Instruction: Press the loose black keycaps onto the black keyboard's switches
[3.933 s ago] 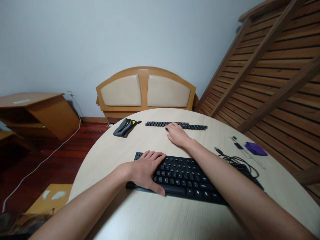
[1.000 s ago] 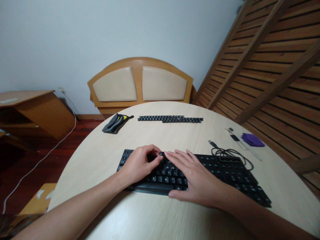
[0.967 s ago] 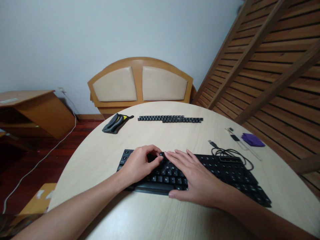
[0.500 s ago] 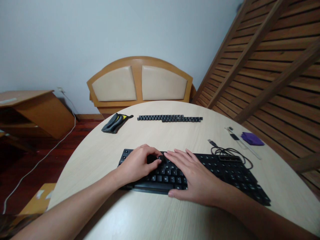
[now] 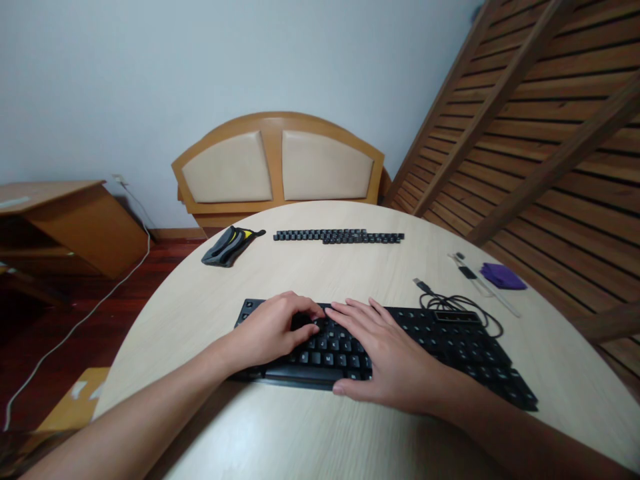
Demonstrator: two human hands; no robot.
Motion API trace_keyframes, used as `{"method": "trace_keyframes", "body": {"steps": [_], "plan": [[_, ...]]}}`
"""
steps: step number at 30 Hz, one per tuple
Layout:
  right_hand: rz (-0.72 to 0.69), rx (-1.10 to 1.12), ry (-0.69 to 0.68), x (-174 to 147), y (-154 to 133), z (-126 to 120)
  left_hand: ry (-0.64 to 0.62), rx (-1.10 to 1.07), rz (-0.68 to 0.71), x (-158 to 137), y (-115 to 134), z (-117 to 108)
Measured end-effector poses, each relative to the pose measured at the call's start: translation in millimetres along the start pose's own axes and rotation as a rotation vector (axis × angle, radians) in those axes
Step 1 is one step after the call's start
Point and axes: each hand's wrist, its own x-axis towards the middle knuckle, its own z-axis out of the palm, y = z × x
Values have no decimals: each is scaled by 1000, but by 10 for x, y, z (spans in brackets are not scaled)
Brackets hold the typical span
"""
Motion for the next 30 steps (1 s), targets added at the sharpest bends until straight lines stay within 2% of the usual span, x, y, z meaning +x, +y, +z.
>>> {"method": "trace_keyframes", "body": {"steps": [9,22,30], "plan": [[22,-18,-38,21,-26,-21,-20,13,21,-12,-22,-23],[24,-24,-38,10,-30,-25,-39,31,86,9,30,-26],[10,-47,-28,18,-4,1,-46,98,80,-6,46,11]]}}
